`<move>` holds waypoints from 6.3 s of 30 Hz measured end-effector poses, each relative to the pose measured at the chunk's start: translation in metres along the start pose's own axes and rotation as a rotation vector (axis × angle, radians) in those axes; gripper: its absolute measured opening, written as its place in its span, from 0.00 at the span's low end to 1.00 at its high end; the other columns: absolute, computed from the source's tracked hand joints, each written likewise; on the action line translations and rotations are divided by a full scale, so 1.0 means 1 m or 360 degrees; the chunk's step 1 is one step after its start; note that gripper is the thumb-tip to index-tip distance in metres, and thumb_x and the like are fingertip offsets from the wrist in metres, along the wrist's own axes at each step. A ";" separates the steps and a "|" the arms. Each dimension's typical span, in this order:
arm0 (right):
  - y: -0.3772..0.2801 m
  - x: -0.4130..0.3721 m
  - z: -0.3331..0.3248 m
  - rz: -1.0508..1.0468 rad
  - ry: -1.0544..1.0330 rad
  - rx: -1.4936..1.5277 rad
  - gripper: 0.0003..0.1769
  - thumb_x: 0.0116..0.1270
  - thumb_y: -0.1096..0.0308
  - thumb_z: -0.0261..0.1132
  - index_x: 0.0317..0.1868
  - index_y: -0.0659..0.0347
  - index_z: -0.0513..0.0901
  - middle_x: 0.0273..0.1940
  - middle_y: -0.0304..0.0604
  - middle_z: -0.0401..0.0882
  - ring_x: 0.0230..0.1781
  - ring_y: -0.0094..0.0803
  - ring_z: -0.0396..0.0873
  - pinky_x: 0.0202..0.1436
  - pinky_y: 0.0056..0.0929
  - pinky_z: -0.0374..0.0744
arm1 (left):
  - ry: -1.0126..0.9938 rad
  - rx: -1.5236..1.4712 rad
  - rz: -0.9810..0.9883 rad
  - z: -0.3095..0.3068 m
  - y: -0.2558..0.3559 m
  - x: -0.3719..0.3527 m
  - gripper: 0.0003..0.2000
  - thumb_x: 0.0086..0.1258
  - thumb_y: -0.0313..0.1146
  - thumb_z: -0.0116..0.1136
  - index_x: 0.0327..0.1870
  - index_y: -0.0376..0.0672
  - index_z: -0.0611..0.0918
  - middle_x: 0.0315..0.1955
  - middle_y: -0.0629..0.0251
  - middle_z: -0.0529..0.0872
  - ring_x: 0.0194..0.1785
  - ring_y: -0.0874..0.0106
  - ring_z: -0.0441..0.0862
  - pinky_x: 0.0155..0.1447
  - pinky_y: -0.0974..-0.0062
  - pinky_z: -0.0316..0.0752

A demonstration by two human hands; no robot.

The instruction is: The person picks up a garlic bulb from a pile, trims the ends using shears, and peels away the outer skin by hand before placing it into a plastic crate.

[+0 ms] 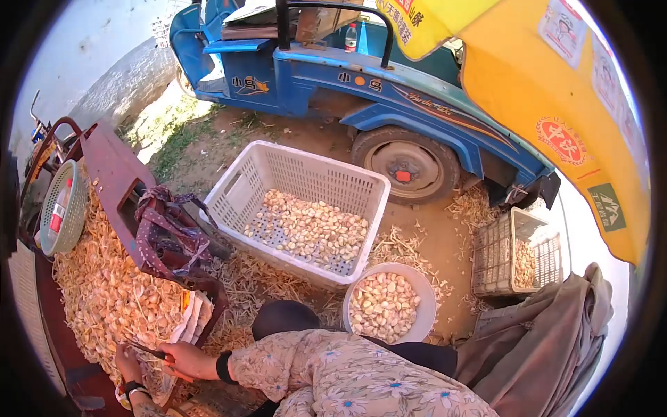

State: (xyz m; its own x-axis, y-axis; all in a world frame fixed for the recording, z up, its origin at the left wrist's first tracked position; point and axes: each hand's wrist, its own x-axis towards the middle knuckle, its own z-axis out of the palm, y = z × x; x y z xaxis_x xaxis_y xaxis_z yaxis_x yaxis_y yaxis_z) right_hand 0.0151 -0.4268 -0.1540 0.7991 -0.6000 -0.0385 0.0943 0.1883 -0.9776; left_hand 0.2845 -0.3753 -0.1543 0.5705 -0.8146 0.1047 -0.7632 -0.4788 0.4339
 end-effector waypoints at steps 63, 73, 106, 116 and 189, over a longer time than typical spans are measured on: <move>-0.004 -0.044 0.054 -0.0413 -0.0860 -0.0506 0.25 0.52 0.62 0.72 0.50 0.60 0.77 0.18 0.38 0.70 0.18 0.24 0.68 0.26 0.25 0.68 | 0.0315 -0.1907 -0.0870 -0.079 0.063 -0.258 0.09 0.62 0.22 0.57 0.34 0.43 0.68 0.24 0.69 0.77 0.22 0.83 0.71 0.23 0.88 0.65; -0.001 -0.035 0.031 0.0270 -0.0316 0.0246 0.19 0.60 0.67 0.67 0.51 0.62 0.75 0.32 0.31 0.73 0.30 0.15 0.69 0.33 0.14 0.69 | -0.0376 0.1060 -0.0774 -0.108 -0.113 -0.366 0.18 0.48 0.36 0.69 0.38 0.38 0.81 0.41 0.50 0.80 0.36 0.57 0.80 0.42 0.64 0.76; -0.015 -0.013 0.006 0.0081 -0.0052 0.0114 0.17 0.60 0.70 0.65 0.49 0.63 0.74 0.31 0.34 0.75 0.28 0.16 0.70 0.32 0.16 0.70 | 0.0139 -0.1705 -0.0126 -0.030 0.076 -0.074 0.15 0.58 0.19 0.52 0.47 0.39 0.71 0.38 0.64 0.80 0.44 0.78 0.76 0.46 0.80 0.71; -0.031 -0.017 0.009 -0.0608 0.0073 -0.0912 0.24 0.50 0.67 0.70 0.48 0.58 0.76 0.31 0.44 0.74 0.22 0.34 0.73 0.27 0.29 0.73 | -0.0070 -0.1824 -0.0137 -0.060 0.108 -0.119 0.21 0.60 0.18 0.54 0.55 0.38 0.68 0.47 0.59 0.79 0.41 0.80 0.76 0.41 0.83 0.72; -0.001 -0.064 0.011 -0.0723 -0.0247 -0.0978 0.07 0.45 0.66 0.63 0.19 0.60 0.78 0.17 0.48 0.74 0.23 0.47 0.76 0.26 0.42 0.71 | 0.0029 -0.1314 -0.0641 -0.069 0.119 -0.217 0.13 0.66 0.32 0.55 0.46 0.33 0.72 0.39 0.54 0.80 0.35 0.70 0.75 0.38 0.78 0.71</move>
State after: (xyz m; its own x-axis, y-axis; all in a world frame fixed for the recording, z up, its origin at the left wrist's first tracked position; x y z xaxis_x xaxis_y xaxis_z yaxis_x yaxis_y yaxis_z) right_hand -0.0302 -0.3799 -0.1488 0.8391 -0.3910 0.3782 0.1223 -0.5419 -0.8315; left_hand 0.0910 -0.2326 -0.0633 0.7566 -0.6281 -0.1820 -0.0508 -0.3338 0.9413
